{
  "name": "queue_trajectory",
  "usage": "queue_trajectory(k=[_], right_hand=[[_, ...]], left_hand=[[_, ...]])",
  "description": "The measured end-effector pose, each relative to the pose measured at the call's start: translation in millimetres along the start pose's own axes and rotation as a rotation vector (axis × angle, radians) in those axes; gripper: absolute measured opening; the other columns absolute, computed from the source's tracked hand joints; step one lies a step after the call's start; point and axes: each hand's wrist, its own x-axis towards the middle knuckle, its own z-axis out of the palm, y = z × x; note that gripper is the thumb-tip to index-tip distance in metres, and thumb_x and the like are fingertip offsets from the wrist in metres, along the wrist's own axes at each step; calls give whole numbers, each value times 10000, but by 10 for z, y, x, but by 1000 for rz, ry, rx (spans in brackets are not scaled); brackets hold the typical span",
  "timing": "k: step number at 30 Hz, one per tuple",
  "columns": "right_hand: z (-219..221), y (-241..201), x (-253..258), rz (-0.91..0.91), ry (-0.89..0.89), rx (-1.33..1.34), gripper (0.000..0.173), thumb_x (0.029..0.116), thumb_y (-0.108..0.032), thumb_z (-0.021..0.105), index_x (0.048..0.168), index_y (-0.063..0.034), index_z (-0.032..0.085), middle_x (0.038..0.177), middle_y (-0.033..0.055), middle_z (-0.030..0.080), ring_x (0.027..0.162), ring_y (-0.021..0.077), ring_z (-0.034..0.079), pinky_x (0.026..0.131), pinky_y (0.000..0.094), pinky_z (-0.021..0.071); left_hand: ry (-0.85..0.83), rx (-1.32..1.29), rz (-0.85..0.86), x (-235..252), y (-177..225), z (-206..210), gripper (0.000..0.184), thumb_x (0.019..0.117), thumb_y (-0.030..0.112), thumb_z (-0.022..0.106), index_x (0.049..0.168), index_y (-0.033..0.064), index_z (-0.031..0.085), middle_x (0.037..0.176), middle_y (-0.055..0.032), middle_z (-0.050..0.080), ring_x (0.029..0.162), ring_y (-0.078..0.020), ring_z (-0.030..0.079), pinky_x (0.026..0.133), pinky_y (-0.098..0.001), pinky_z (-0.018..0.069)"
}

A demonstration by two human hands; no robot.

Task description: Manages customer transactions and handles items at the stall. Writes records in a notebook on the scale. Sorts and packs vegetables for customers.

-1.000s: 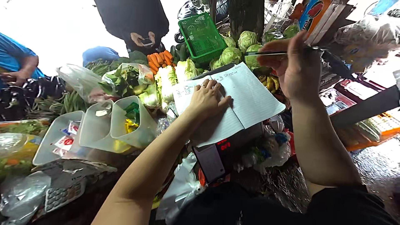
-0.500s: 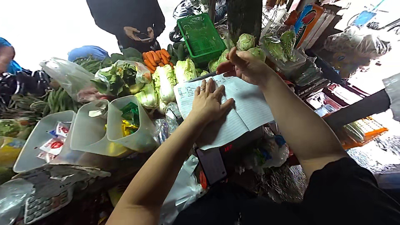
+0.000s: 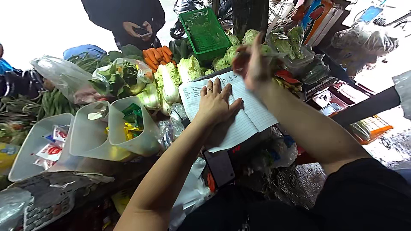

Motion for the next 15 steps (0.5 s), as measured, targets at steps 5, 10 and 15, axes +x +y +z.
queue_trajectory(k=[5, 10, 15], right_hand=[[-244, 440, 54, 64, -71, -339, 751, 1114, -482, 77, 1162, 8, 643, 1020, 93, 712, 922, 144, 670, 831, 341, 543], [-564, 109, 604, -26, 264, -570, 722, 1125, -465, 136, 1160, 24, 665, 1045, 139, 704, 922, 214, 667, 884, 422, 521], [-100, 92, 440, -39, -23, -394, 413, 1116, -297, 384, 1138, -7, 678, 829, 17, 648, 625, 65, 553, 600, 256, 493]], left_hand=[[-7, 21, 2, -5, 13, -6, 885, 948, 803, 202, 1601, 230, 367, 1686, -208, 195, 1550, -406, 197, 1211, -616, 172], [-1, 1, -3, -1, 9, -4, 882, 948, 801, 203, 1614, 240, 338, 1688, -206, 189, 1554, -403, 186, 1213, -611, 163], [-24, -13, -15, -4, -5, -12, 878, 943, 810, 214, 1617, 261, 333, 1698, -193, 164, 1559, -396, 171, 1220, -609, 139]])
